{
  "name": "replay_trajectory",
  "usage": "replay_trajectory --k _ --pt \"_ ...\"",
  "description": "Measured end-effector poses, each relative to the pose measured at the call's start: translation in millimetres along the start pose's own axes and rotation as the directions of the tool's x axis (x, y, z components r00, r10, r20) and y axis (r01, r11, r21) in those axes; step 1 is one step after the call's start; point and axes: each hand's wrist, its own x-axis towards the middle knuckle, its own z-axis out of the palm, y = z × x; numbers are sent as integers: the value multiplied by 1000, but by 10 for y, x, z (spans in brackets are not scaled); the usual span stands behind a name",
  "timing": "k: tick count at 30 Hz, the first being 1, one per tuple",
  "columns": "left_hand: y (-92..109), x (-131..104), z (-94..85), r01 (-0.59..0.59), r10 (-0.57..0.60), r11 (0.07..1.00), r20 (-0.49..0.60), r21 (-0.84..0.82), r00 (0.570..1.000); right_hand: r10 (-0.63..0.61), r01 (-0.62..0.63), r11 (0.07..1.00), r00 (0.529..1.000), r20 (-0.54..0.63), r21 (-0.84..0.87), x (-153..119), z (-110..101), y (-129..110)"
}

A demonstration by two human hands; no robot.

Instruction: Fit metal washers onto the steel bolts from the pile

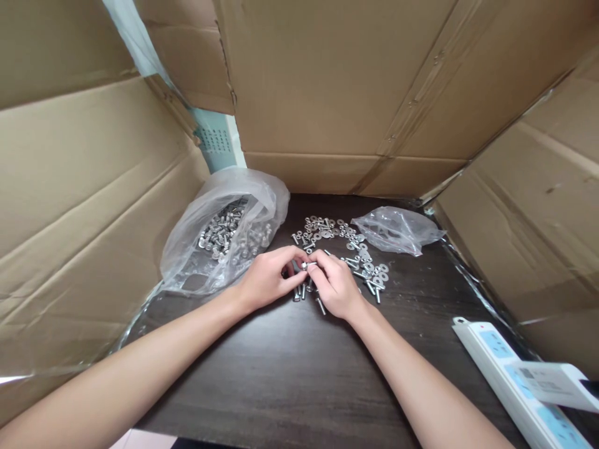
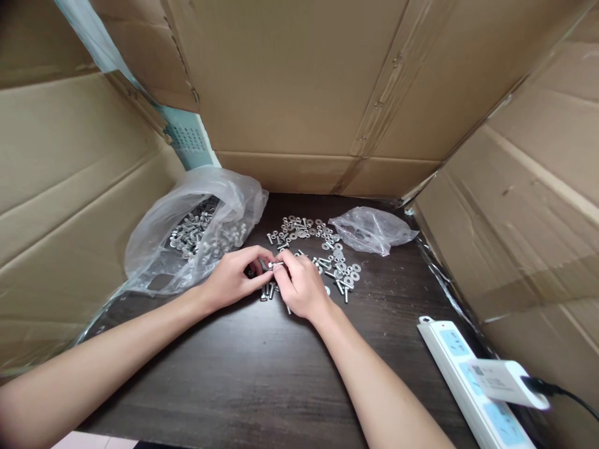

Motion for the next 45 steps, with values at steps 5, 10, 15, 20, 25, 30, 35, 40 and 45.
replay_trajectory --k 5,10,15,20,25,30,35,40,45 --pt "7 0 -1 -12 12 1000 1 -4 1000 -10 10 1000 1000 3 -1 1 -6 -5" --pt "0 -3 0 -12 12 1000 2 -1 1000 2 -2 1000 1000 1 -3 -5 3 1" --pt "0 4 -2 -7 7 1000 7 -6 1000 27 -28 999 999 17 17 -10 1 8" --pt "19 3 -6 -17 17 1000 16 -9 1000 27 -28 999 999 24 43 -17 -2 18" --pt "7 -3 -4 -9 10 1000 21 -23 1000 14 -15 998 1000 11 57 -10 -2 14" --pt "-18 -5 -8 -22 22 999 14 -30 1000 -17 17 999 1000 -1 49 -4 10 10" --pt "-27 -10 -4 -16 16 1000 13 -11 1000 -41 41 999 999 -13 -9 -7 17 4" --pt "-18 -1 5 -25 25 1000 3 -4 1000 -54 53 998 998 -26 -39 -1 13 10" --pt "-14 11 13 -30 30 1000 2 4 1000 -35 34 999 999 -21 -24 -2 7 22"
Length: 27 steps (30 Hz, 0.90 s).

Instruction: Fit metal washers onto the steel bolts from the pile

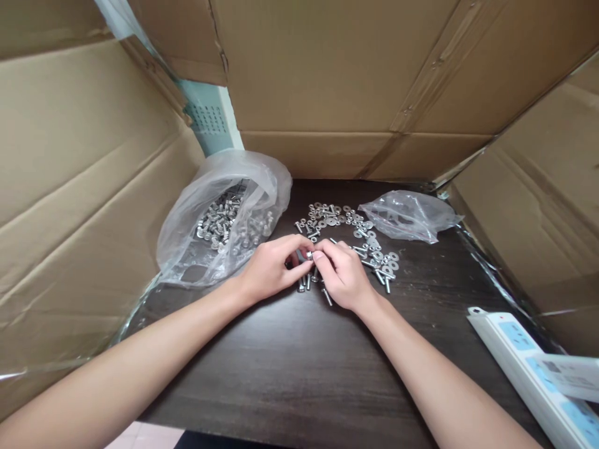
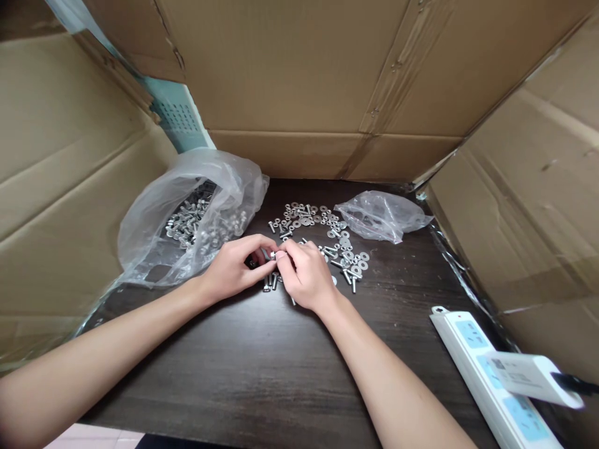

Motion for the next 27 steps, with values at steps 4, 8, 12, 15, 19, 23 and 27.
replay_trajectory --k 4,8,12,15,19,23,27 --pt "-8 -4 1 9 -9 1000 -1 10 1000 44 -45 999 999 19 8 -9 -14 -16" --pt "-13 -5 0 9 -9 1000 7 8 1000 65 -65 998 998 24 -2 -12 -23 -31" --pt "-12 -2 1 16 -16 1000 9 1 1000 52 -52 999 998 27 0 -12 -22 -30" --pt "-10 -3 0 11 -11 1000 8 0 1000 38 -38 999 999 24 1 -11 -19 -26" --pt "0 1 -6 14 -14 1000 7 1 1000 27 -27 1000 1000 16 -9 -4 -16 -27" --pt "16 8 -11 16 -16 1000 4 5 1000 32 -32 999 999 25 -22 4 -14 -38" --pt "20 8 -13 12 -12 1000 0 10 1000 33 -32 999 999 26 -30 4 -15 -47"
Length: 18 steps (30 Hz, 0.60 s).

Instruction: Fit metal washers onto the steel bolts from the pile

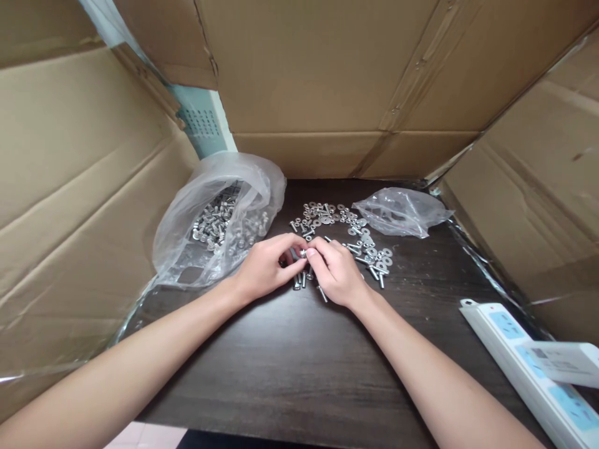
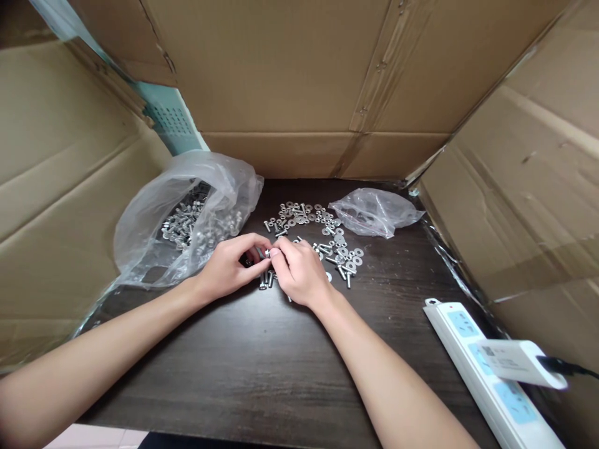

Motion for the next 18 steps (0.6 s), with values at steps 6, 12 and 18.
replay_trajectory --k 6,12,18 --pt "-13 -8 0 26 -26 1000 6 1 1000 29 -29 999 1000 12 35 -13 -18 -10" --pt "-9 -12 7 24 -24 1000 12 -14 1000 11 -11 1000 1000 -1 20 -9 -16 -14" --pt "-2 -13 -8 33 -33 999 13 -17 999 -9 9 1000 1000 -10 16 -9 -3 -7"
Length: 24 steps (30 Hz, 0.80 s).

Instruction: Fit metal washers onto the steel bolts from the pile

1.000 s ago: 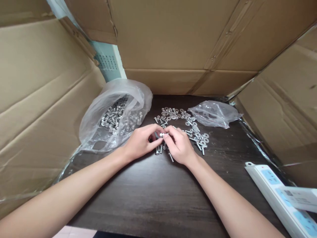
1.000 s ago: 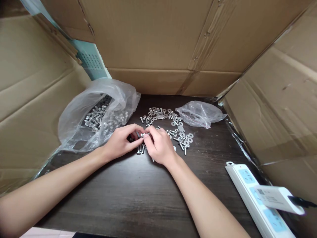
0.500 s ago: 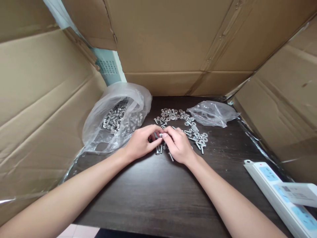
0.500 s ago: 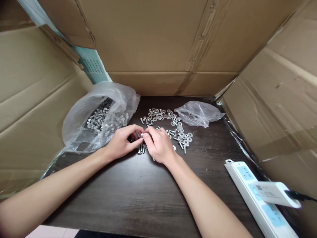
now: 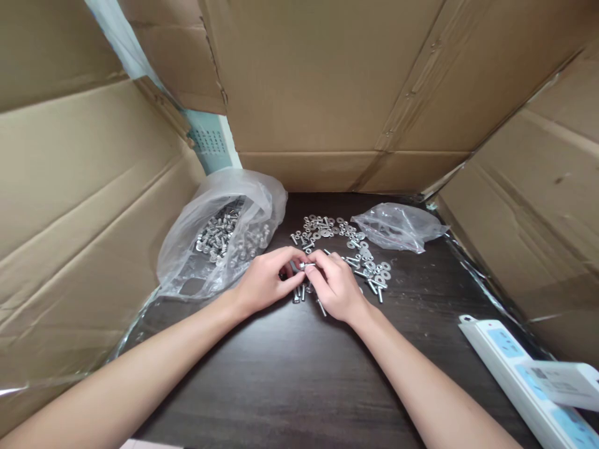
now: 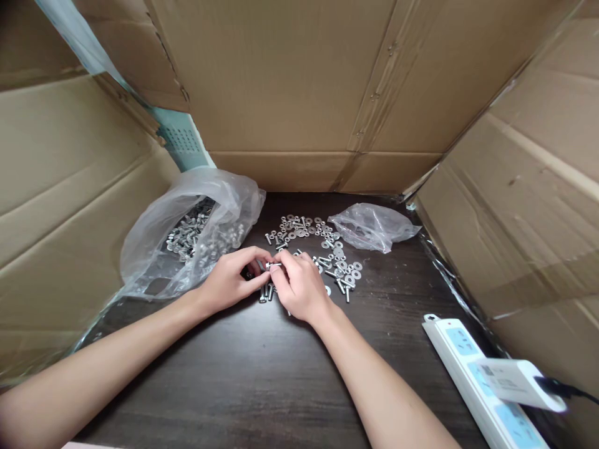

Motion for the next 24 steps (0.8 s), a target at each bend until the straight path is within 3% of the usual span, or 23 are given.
replay_trajectory --k 24 --pt "-11 2 8 -16 16 1000 -15 -1 1000 -8 8 1000 1000 -2 -1 1 8 6"
